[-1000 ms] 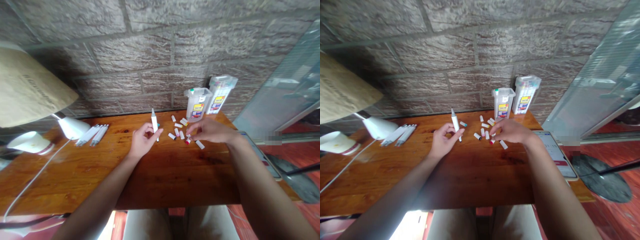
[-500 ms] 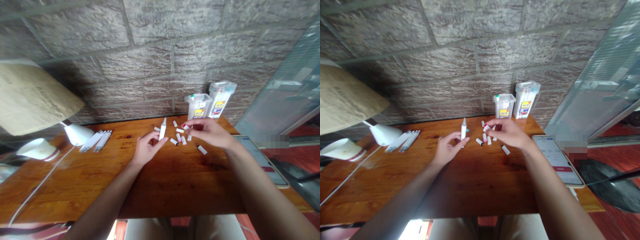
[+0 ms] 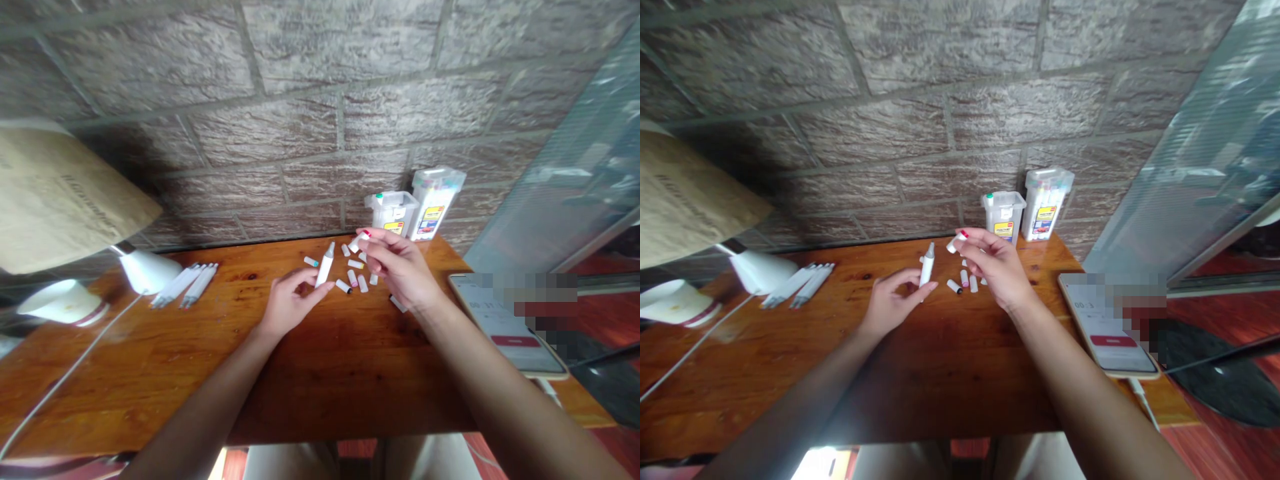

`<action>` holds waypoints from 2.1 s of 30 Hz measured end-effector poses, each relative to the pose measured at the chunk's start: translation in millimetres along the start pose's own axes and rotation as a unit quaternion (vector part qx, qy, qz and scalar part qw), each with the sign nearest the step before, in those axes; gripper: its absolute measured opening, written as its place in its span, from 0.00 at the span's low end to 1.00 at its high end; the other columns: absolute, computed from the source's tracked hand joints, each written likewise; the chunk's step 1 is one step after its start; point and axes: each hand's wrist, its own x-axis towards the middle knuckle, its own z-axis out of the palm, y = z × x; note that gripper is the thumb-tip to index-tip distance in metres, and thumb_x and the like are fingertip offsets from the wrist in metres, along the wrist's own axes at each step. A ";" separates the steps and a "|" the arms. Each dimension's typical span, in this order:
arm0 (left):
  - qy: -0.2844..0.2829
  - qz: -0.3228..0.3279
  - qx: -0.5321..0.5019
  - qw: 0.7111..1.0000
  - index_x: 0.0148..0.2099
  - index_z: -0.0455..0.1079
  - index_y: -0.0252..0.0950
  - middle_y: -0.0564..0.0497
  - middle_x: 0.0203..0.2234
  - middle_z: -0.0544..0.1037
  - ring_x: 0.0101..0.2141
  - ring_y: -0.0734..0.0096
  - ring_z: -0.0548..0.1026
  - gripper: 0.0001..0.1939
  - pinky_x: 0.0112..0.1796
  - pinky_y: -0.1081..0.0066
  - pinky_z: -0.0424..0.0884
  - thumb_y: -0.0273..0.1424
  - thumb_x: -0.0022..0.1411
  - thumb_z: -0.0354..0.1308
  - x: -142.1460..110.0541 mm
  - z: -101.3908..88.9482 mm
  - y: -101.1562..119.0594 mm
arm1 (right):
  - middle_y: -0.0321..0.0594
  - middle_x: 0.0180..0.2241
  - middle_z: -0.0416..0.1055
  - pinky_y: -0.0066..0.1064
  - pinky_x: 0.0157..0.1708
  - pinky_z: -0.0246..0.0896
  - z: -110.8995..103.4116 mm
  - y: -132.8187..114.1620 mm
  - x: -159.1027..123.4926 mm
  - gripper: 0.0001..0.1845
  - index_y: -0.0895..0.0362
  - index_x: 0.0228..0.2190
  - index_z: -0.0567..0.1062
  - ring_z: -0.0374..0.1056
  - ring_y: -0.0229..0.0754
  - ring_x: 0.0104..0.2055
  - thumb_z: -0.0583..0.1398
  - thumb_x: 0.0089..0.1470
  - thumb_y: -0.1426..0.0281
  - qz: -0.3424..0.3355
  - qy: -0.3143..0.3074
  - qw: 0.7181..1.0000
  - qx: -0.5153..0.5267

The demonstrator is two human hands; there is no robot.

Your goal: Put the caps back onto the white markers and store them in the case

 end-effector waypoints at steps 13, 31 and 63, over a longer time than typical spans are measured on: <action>-0.007 -0.053 -0.053 0.997 0.39 0.77 0.37 0.51 0.25 0.81 0.23 0.73 0.74 0.11 0.28 0.74 0.69 0.40 0.61 0.62 1.7 -1.6 -0.2 | 0.35 0.29 0.78 0.28 0.33 0.62 -28.6 8.0 2.4 0.07 0.56 0.32 0.82 0.71 0.39 0.30 0.64 0.47 0.71 0.010 -0.194 0.858 -0.475; -0.006 -0.158 -0.171 0.973 0.37 0.75 0.34 0.51 0.25 0.81 0.25 0.74 0.76 0.17 0.28 0.76 0.70 0.45 0.58 0.64 8.4 -1.2 -0.7 | 0.37 0.26 0.74 0.28 0.29 0.58 -27.1 -1.3 2.0 0.19 0.58 0.36 0.80 0.66 0.37 0.28 0.65 0.50 0.55 0.032 -0.198 0.908 -0.368; -0.258 0.116 0.146 0.948 0.55 0.73 0.37 0.46 0.47 0.80 0.48 0.64 0.76 0.15 0.52 0.65 0.71 0.31 0.68 0.55 -2.5 6.5 -13.3 | 0.31 0.22 0.73 0.21 0.15 0.55 -2.2 10.5 2.8 0.24 0.53 0.35 0.72 0.64 0.33 0.20 0.73 0.41 0.56 0.123 -0.008 0.988 0.097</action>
